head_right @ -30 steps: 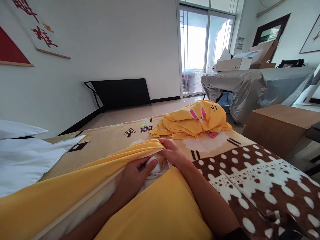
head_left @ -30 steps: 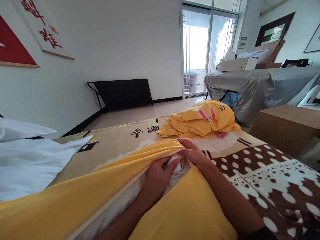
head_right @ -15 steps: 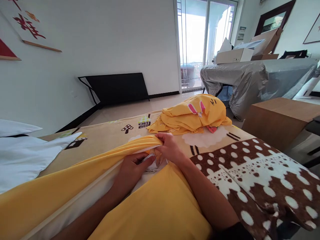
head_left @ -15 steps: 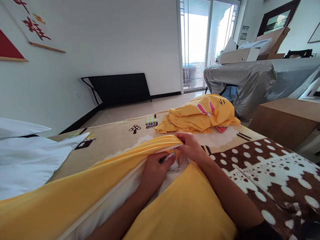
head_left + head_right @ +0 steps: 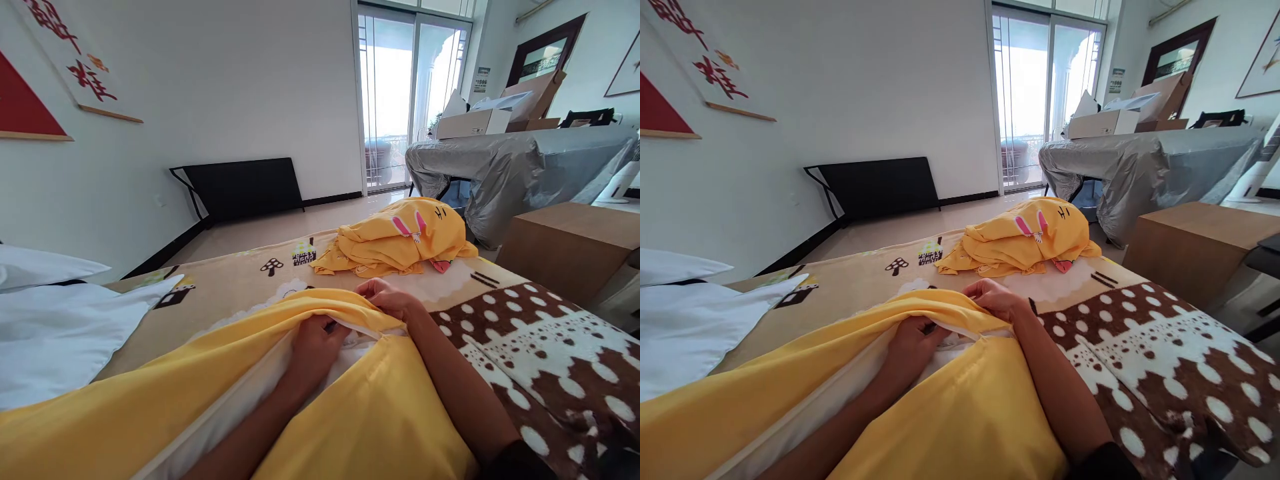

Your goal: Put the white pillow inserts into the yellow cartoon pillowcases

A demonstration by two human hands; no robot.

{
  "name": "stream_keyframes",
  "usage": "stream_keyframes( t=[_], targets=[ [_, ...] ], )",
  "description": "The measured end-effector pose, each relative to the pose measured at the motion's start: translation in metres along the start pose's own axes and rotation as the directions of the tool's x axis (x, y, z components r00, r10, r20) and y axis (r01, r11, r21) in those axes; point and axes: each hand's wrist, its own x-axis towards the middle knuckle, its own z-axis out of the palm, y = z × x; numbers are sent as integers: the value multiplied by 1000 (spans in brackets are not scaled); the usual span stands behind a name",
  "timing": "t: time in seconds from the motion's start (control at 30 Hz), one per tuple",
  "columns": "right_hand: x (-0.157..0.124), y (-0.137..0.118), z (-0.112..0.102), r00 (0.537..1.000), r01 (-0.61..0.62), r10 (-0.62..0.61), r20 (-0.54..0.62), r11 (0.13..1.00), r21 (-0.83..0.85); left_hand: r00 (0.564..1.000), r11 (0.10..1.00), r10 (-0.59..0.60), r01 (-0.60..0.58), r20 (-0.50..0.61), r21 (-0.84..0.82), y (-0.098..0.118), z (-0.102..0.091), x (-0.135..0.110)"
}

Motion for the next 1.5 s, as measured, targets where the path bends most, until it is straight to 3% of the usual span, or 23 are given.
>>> stream_keyframes(
  t=[0.37, 0.6, 0.73, 0.8, 0.87, 0.93, 1.0, 1.03, 1.1, 1.13, 1.17, 1.2, 1.3, 1.37, 1.43, 1.5],
  targets=[
    [-1, 1, 9, 987, 88, -32, 155, 926, -368, 999, 997, 45, -46, 20, 67, -1, -2, 1],
    [1, 1, 19, 984, 168, -134, 115, 913, -373, 1000, 953, 19, -16, -10, 301, 8, -7, -3],
    [-1, -5, 28, 976, 204, -138, 167, 842, -500, 993, 944, 115, -112, 11, 311, 8, -6, -4],
    [-3, -7, 30, 980, 198, -152, 129, 819, -538, 989, 926, 147, -142, 14, 350, 8, -6, -4],
    [-5, -9, 30, 983, 160, -184, 18, 800, -578, 990, 880, 135, -143, 49, 453, 8, -8, -6],
    [-5, -10, 26, 965, 132, -246, -88, 752, -646, 980, 771, 163, -198, 112, 605, 9, -11, -14],
    [-3, -10, 20, 930, 141, -339, -139, 681, -719, 913, 611, 349, -393, 212, 687, 14, -16, -27],
    [-1, -9, 17, 910, 153, -385, -152, 654, -741, 830, 512, 491, -521, 266, 683, 19, -18, -35],
    [5, -7, 12, 878, 168, -442, -185, 646, -744, 586, 288, 730, -729, 351, 621, 32, -24, -51],
    [7, -6, 11, 866, 168, -453, -212, 663, -729, 482, 187, 790, -778, 380, 599, 39, -27, -57],
    [10, -5, 11, 858, 170, -455, -236, 687, -707, 423, 110, 816, -783, 395, 612, 45, -30, -61],
    [11, -5, 12, 855, 178, -455, -251, 711, -681, 415, 60, 818, -749, 397, 660, 50, -33, -61],
    [11, -6, 21, 848, 251, -477, -231, 745, -619, 532, 35, 780, -563, 330, 825, 48, -37, -46],
    [8, -8, 28, 842, 290, -501, -201, 734, -614, 583, 54, 756, -507, 297, 860, 38, -39, -30],
    [5, -8, 31, 836, 303, -518, -179, 709, -636, 575, 60, 757, -536, 312, 842, 30, -41, -20],
    [4, -8, 29, 840, 282, -519, -158, 666, -690, 531, 26, 776, -566, 341, 824, 31, -44, -19]
  ],
)
